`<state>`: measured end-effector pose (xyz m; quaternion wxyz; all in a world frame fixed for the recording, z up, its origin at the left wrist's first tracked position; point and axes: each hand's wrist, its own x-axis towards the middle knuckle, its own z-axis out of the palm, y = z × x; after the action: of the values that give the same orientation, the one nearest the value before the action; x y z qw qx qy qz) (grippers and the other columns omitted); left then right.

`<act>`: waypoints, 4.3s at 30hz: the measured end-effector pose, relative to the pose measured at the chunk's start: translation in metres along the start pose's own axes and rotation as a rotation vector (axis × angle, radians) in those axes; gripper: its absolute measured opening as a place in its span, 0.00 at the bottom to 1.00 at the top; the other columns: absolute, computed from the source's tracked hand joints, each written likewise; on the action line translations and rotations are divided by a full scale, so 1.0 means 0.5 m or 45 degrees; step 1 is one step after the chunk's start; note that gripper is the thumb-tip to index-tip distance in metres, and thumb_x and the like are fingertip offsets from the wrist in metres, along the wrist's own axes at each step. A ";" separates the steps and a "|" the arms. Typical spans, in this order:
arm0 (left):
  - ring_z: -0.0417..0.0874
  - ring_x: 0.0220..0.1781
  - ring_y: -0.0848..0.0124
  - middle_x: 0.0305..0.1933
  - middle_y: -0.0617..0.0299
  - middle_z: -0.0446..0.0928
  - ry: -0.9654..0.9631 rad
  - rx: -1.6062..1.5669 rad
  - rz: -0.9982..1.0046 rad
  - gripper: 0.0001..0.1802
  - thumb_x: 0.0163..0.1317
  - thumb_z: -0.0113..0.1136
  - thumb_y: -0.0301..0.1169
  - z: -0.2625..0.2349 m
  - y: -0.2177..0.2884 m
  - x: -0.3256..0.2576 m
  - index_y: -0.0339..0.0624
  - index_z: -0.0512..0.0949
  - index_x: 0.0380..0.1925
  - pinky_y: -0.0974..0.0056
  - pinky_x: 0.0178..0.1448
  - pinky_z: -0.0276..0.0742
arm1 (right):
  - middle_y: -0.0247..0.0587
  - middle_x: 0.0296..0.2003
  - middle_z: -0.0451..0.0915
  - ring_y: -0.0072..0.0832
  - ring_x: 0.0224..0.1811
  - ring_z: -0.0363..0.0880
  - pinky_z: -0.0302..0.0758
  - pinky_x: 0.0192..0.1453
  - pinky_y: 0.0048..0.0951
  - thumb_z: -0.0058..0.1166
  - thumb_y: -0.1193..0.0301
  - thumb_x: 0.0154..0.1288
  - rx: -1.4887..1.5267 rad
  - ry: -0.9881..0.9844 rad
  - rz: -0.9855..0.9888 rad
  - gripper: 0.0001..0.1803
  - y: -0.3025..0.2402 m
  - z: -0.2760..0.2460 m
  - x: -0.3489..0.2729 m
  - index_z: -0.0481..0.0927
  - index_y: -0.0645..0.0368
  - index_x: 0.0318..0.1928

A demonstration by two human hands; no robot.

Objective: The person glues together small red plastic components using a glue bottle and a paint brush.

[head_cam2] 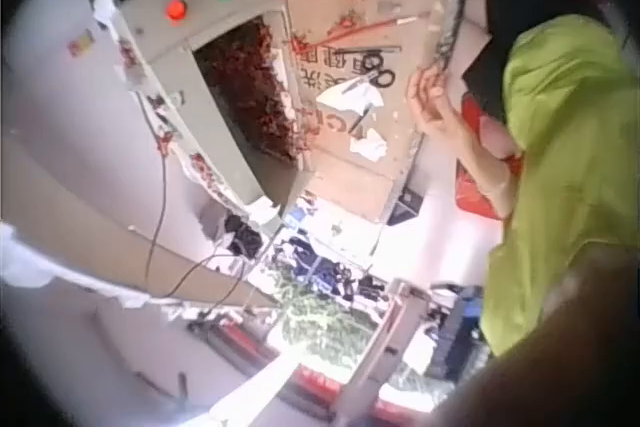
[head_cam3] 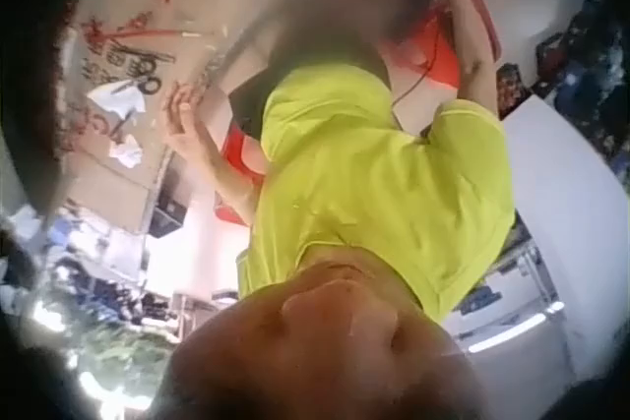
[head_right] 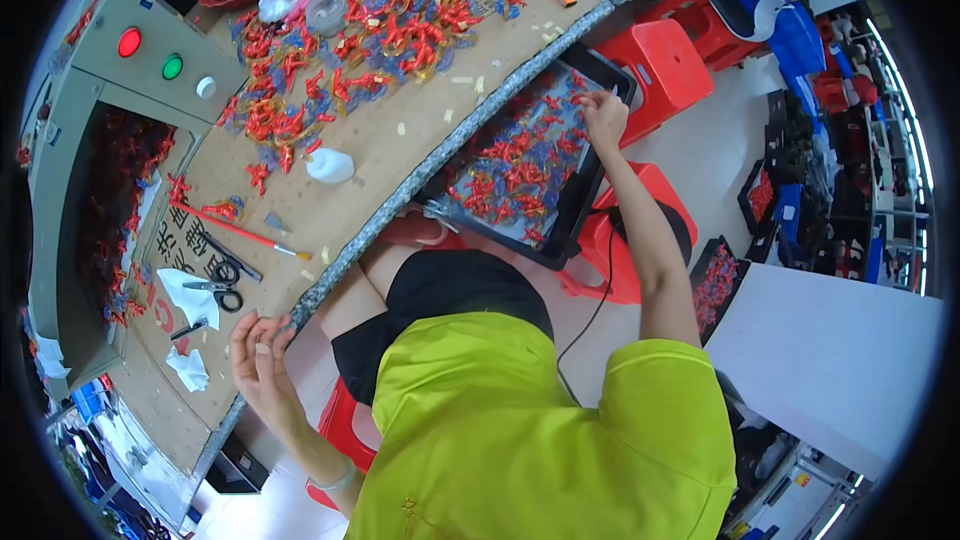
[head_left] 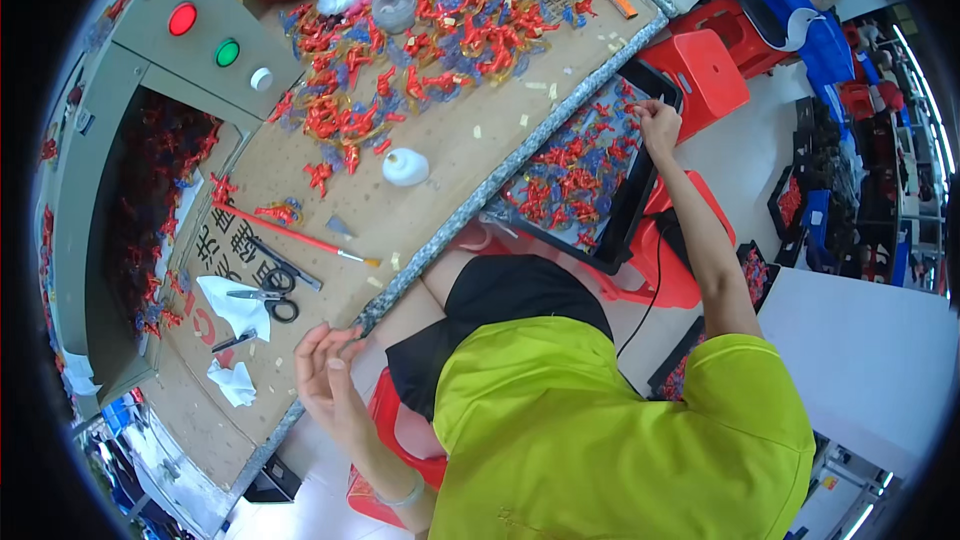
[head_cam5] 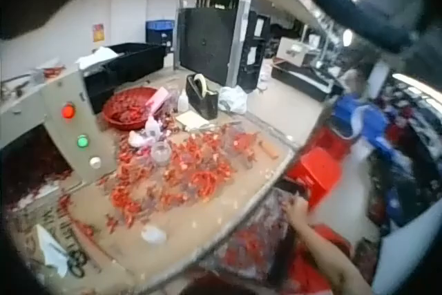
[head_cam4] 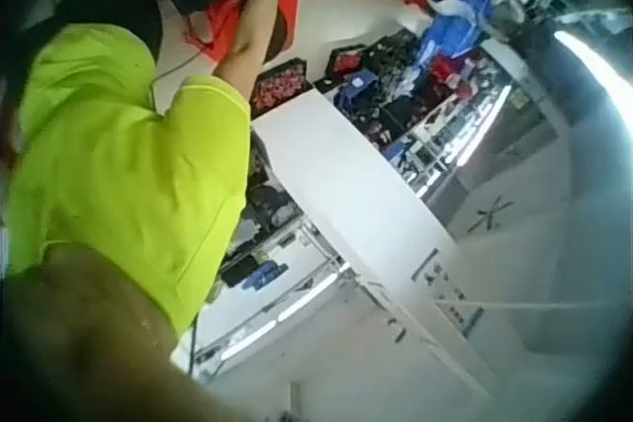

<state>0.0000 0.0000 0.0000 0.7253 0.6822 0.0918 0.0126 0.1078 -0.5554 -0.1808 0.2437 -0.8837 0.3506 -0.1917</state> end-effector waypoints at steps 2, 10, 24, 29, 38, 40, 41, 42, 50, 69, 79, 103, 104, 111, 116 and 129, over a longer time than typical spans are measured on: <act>0.80 0.50 0.59 0.48 0.50 0.75 -0.053 0.053 0.043 0.20 0.67 0.52 0.29 -0.013 -0.006 -0.003 0.29 0.66 0.55 0.61 0.54 0.78 | 0.52 0.28 0.83 0.44 0.35 0.84 0.78 0.42 0.40 0.64 0.66 0.53 -0.124 0.044 0.007 0.09 0.010 0.043 0.033 0.87 0.55 0.34; 0.81 0.47 0.63 0.42 0.52 0.78 0.324 0.195 -0.034 0.16 0.65 0.52 0.27 0.007 0.000 -0.087 0.29 0.71 0.50 0.61 0.50 0.78 | 0.51 0.27 0.83 0.46 0.34 0.84 0.79 0.39 0.43 0.65 0.67 0.49 -0.315 0.009 -0.091 0.07 0.010 0.172 0.122 0.84 0.56 0.27; 0.79 0.47 0.74 0.42 0.60 0.79 0.288 0.081 -0.032 0.14 0.65 0.52 0.22 -0.046 0.028 -0.075 0.34 0.72 0.50 0.69 0.52 0.74 | 0.50 0.32 0.80 0.51 0.38 0.78 0.73 0.40 0.49 0.54 0.75 0.54 -0.384 -0.211 -0.657 0.11 0.143 0.195 0.145 0.79 0.57 0.40; 0.78 0.46 0.76 0.41 0.62 0.77 0.305 0.150 0.046 0.13 0.65 0.51 0.22 -0.108 0.025 -0.066 0.34 0.73 0.50 0.70 0.52 0.74 | 0.54 0.35 0.82 0.48 0.38 0.81 0.75 0.42 0.44 0.52 0.71 0.60 -0.303 -0.083 -0.606 0.11 0.057 0.149 0.118 0.82 0.61 0.40; 0.79 0.44 0.75 0.40 0.61 0.78 0.353 0.495 0.240 0.13 0.65 0.51 0.23 -0.285 0.079 0.081 0.32 0.73 0.49 0.70 0.50 0.75 | 0.50 0.22 0.74 0.38 0.24 0.72 0.67 0.29 0.39 0.50 0.74 0.69 0.208 -0.367 -0.987 0.11 -0.137 -0.113 -0.247 0.78 0.69 0.31; 0.79 0.43 0.75 0.39 0.60 0.79 0.351 0.543 0.295 0.13 0.65 0.51 0.23 -0.276 0.096 0.100 0.32 0.74 0.48 0.69 0.49 0.76 | 0.48 0.19 0.66 0.43 0.23 0.65 0.59 0.28 0.44 0.49 0.78 0.64 0.273 -0.627 -1.280 0.11 -0.197 -0.125 -0.363 0.72 0.67 0.24; 0.80 0.41 0.75 0.37 0.60 0.80 0.383 0.570 0.345 0.12 0.65 0.52 0.24 -0.263 0.107 0.107 0.32 0.75 0.46 0.69 0.47 0.76 | 0.47 0.21 0.68 0.46 0.25 0.67 0.61 0.29 0.45 0.51 0.79 0.60 0.338 -0.765 -1.463 0.06 -0.247 -0.127 -0.422 0.74 0.65 0.26; 0.80 0.40 0.75 0.35 0.59 0.80 0.415 0.595 0.397 0.11 0.64 0.52 0.25 -0.252 0.121 0.110 0.33 0.76 0.45 0.68 0.46 0.76 | 0.48 0.26 0.74 0.46 0.30 0.73 0.68 0.35 0.44 0.52 0.80 0.58 0.382 -0.936 -1.484 0.02 -0.293 -0.122 -0.482 0.77 0.63 0.31; 0.83 0.36 0.69 0.33 0.57 0.82 -0.900 0.467 -0.207 0.11 0.66 0.51 0.29 -0.196 -0.038 -0.146 0.36 0.78 0.43 0.67 0.41 0.77 | 0.60 0.58 0.68 0.55 0.60 0.66 0.61 0.64 0.51 0.54 0.56 0.62 0.047 -1.254 -1.886 0.36 -0.422 0.111 -0.642 0.63 0.67 0.63; 0.75 0.56 0.53 0.49 0.47 0.76 0.691 0.722 0.379 0.19 0.68 0.46 0.33 -0.301 -0.538 -0.053 0.36 0.71 0.55 0.57 0.59 0.69 | 0.58 0.69 0.52 0.57 0.72 0.46 0.42 0.71 0.60 0.55 0.47 0.57 0.241 -1.133 -1.919 0.49 -0.355 0.074 -0.650 0.52 0.65 0.70; 0.75 0.56 0.53 0.50 0.46 0.76 0.500 0.613 0.485 0.19 0.68 0.45 0.34 -0.203 -0.487 0.148 0.36 0.71 0.55 0.57 0.60 0.69 | 0.61 0.58 0.64 0.59 0.61 0.59 0.47 0.67 0.63 0.53 0.46 0.54 0.070 -1.016 -1.829 0.47 -0.349 0.100 -0.651 0.60 0.70 0.64; 0.74 0.57 0.51 0.50 0.43 0.76 0.212 0.758 0.125 0.21 0.68 0.44 0.38 -0.188 -0.548 0.153 0.34 0.73 0.52 0.55 0.60 0.68 | 0.61 0.60 0.61 0.57 0.65 0.54 0.39 0.68 0.62 0.40 0.38 0.59 0.014 -1.081 -1.716 0.49 -0.325 0.128 -0.624 0.60 0.72 0.63; 0.74 0.57 0.51 0.51 0.43 0.75 0.199 0.772 0.115 0.21 0.68 0.44 0.38 -0.184 -0.551 0.153 0.34 0.73 0.52 0.55 0.60 0.68 | 0.61 0.60 0.61 0.57 0.65 0.54 0.39 0.68 0.62 0.40 0.38 0.59 0.022 -1.080 -1.710 0.49 -0.323 0.129 -0.624 0.60 0.72 0.63; 0.74 0.57 0.51 0.51 0.42 0.75 0.116 0.828 0.020 0.21 0.68 0.44 0.39 -0.127 -0.584 0.130 0.34 0.73 0.52 0.54 0.61 0.68 | 0.62 0.64 0.57 0.58 0.70 0.47 0.36 0.70 0.62 0.40 0.39 0.60 0.001 -1.123 -1.741 0.48 -0.324 0.129 -0.623 0.59 0.71 0.64; 0.74 0.57 0.50 0.51 0.41 0.75 0.044 0.867 -0.007 0.22 0.68 0.44 0.40 -0.141 -0.577 0.152 0.33 0.74 0.51 0.54 0.61 0.68 | 0.61 0.65 0.57 0.58 0.71 0.46 0.35 0.70 0.62 0.40 0.39 0.60 0.029 -1.127 -1.709 0.48 -0.327 0.118 -0.624 0.58 0.70 0.65; 0.74 0.58 0.50 0.51 0.40 0.75 -0.095 0.969 -0.168 0.23 0.68 0.43 0.42 -0.145 -0.615 0.129 0.33 0.74 0.50 0.53 0.61 0.68 | 0.60 0.67 0.55 0.57 0.72 0.45 0.34 0.70 0.63 0.39 0.39 0.60 0.021 -1.091 -1.763 0.48 -0.328 0.119 -0.620 0.57 0.70 0.66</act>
<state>0.0194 0.0596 -0.3162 0.4225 0.8951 0.1070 -0.0940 0.0133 -0.2123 -0.1879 0.1895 -0.8949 -0.4005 0.0533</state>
